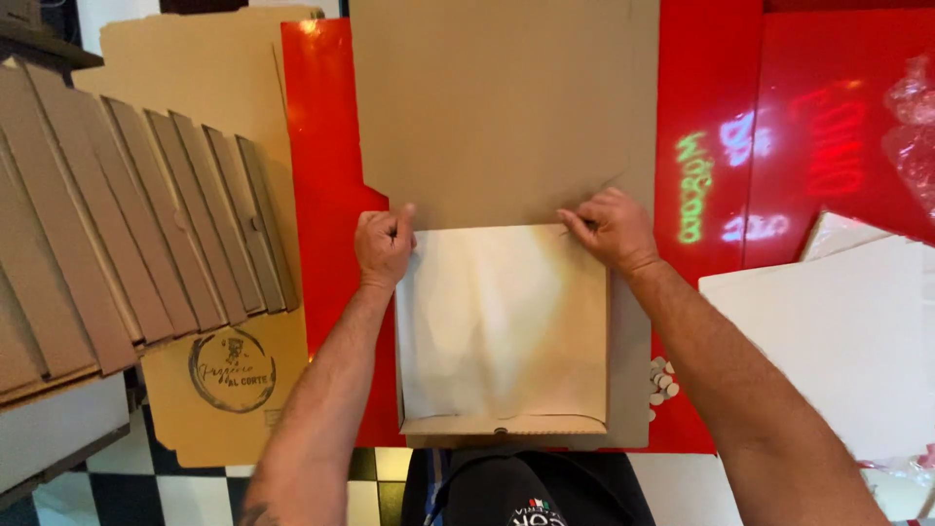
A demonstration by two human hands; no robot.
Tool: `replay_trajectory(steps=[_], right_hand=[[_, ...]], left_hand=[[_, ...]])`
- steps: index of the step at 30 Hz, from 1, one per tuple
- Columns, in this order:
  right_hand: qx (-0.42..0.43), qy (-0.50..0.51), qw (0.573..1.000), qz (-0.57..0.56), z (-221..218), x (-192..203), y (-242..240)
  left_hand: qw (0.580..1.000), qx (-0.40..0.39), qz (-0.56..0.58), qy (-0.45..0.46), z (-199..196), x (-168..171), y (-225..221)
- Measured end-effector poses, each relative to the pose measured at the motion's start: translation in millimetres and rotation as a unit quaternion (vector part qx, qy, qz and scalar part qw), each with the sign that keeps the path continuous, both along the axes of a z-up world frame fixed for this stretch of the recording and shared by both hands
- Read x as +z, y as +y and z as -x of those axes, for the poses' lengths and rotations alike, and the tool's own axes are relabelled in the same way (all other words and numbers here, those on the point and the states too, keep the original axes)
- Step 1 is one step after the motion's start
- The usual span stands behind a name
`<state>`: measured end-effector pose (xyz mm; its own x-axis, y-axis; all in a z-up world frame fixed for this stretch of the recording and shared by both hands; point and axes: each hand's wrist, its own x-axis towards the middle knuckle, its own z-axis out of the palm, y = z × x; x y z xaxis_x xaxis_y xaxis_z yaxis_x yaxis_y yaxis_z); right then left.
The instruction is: The person repeatedly assembles flat cardboard pizza boxes by folding the side flaps, inserting a white paper liner, closing the lid, and stacking the finished boxes on a red counter. The process is repeated multiple times in a consistent sequence.
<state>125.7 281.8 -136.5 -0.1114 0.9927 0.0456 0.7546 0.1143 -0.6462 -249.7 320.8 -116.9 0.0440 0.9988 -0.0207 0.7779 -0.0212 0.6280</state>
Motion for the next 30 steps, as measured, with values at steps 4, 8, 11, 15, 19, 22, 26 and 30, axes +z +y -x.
replay_trajectory(steps=[4, 8, 11, 15, 19, 22, 26, 30], right_hand=[[-0.047, 0.055, 0.997, 0.034, -13.3, 20.6, 25.7], [-0.217, 0.056, 0.972, 0.069, -36.8, 2.2, 62.4], [-0.261, 0.078, 0.958, 0.084, -51.1, -23.2, 90.2], [-0.355, 0.192, 0.896, 0.184, -50.5, -21.4, 98.4], [-0.247, 0.204, 0.936, 0.148, -52.4, -44.7, 101.7], [-0.243, 0.189, 0.947, 0.095, -57.8, -52.7, 98.6], [-0.219, 0.138, 0.962, 0.082, -53.0, -66.8, 109.4], [-0.191, 0.078, 0.976, 0.067, -14.8, -58.3, 108.0]], left_hand=[[0.998, -0.014, 0.012, 0.057, 0.7, 11.9, 43.6], [0.974, 0.074, -0.158, 0.144, 21.3, -14.4, 99.0], [0.985, 0.106, -0.042, 0.132, 7.3, -6.3, 135.9], [0.972, 0.182, 0.131, 0.071, -3.5, 0.0, 131.6], [0.977, 0.017, -0.108, 0.183, -15.7, -20.0, 125.7], [0.972, 0.021, 0.046, 0.228, -41.0, -5.0, 115.2], [0.973, 0.014, 0.066, 0.219, -39.3, -10.5, 117.5], [0.970, 0.010, 0.106, 0.218, -52.2, -3.5, 115.9]])
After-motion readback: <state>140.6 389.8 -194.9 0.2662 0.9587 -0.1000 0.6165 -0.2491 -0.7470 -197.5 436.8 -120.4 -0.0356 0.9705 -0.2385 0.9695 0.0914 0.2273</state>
